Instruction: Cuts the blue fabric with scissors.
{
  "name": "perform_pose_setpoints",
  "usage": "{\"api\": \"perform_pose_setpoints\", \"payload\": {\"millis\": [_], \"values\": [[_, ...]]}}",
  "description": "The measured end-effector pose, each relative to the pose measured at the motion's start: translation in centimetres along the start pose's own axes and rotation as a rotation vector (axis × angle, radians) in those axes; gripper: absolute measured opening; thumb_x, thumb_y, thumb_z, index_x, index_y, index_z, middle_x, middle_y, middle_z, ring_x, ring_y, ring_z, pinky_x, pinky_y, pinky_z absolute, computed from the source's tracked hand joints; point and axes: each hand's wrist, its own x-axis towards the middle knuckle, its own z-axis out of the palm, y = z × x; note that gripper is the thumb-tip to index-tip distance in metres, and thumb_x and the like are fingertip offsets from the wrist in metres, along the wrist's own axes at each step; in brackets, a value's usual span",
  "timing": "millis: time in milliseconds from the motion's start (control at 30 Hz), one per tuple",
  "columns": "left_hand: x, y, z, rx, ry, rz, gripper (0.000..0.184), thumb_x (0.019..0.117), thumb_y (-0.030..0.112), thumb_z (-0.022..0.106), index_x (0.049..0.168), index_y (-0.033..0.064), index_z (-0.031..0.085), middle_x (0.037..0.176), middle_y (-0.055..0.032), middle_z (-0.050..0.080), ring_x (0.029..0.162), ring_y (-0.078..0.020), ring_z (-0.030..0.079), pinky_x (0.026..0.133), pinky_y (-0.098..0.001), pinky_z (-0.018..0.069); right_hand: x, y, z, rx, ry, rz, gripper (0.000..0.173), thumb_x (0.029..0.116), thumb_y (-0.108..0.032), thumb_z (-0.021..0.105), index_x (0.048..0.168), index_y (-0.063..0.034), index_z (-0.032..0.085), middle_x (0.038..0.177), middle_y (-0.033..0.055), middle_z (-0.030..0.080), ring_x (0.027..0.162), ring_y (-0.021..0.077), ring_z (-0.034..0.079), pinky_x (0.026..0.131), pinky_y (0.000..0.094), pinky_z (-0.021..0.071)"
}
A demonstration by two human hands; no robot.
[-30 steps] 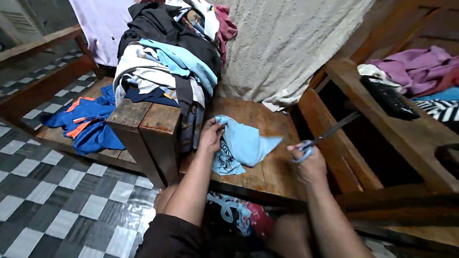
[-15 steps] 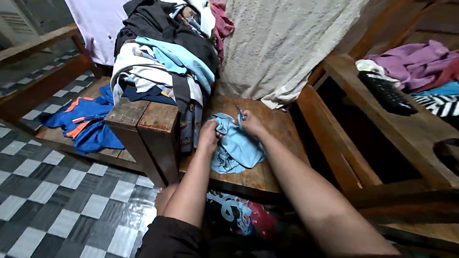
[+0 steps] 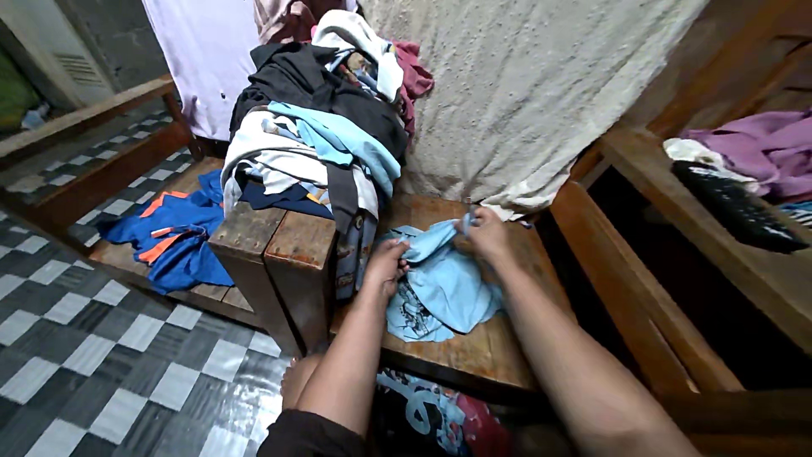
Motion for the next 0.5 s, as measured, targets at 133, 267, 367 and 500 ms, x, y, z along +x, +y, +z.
{"api": "perform_pose_setpoints", "payload": {"millis": [133,267,367,500], "values": [[-0.4,0.2,-0.3,-0.231,0.133,0.032,0.028,0.1073,0.015,0.051,0.133,0.0042,0.05,0.107,-0.009,0.056,0.08,-0.0123,0.056,0.07,-0.0252,0.0506,-8.8,4.7,-9.0,0.659,-0.196,-0.367,0.023,0.0871,-0.028,0.076,0.105,-0.0173,0.066,0.085,-0.0047,0.069,0.077,0.0055,0.067,0.073,0.0254,0.0577],[-0.6,-0.5,-0.9,-0.268,0.09,0.032,0.032,0.109,0.018,0.047,0.139,0.0071,0.047,0.118,-0.0125,0.06,0.097,-0.02,0.061,0.084,-0.0372,0.0539,-12.6,8.1,-13.6,0.962,-0.735,-0.616,0.03,0.0918,-0.039,0.072,0.12,-0.0283,0.071,0.1,-0.0119,0.075,0.097,0.0063,0.071,0.094,0.0291,0.0574],[-0.6,-1.7,-1.6,-0.204,0.024,0.052,0.033,0.1089,0.017,0.045,0.141,0.0076,0.048,0.118,-0.0106,0.061,0.098,-0.0187,0.062,0.085,-0.0378,0.0543,-12.9,6.5,-12.2,0.694,-0.294,-0.245,0.018,0.089,-0.038,0.076,0.099,-0.0242,0.069,0.089,-0.0091,0.075,0.083,0.006,0.071,0.084,0.0267,0.0596],[-1.5,-2.0,-1.9,-0.174,0.005,0.08,0.033,0.1071,0.012,0.048,0.139,0.0042,0.05,0.119,-0.0109,0.062,0.099,-0.0175,0.062,0.086,-0.0357,0.0538,-9.7,3.7,-6.5,0.117,-0.187,0.134,0.041,0.0981,-0.015,0.066,0.128,0.0086,0.049,0.107,0.0176,0.063,0.093,0.0179,0.062,0.087,0.037,0.0517]]}}
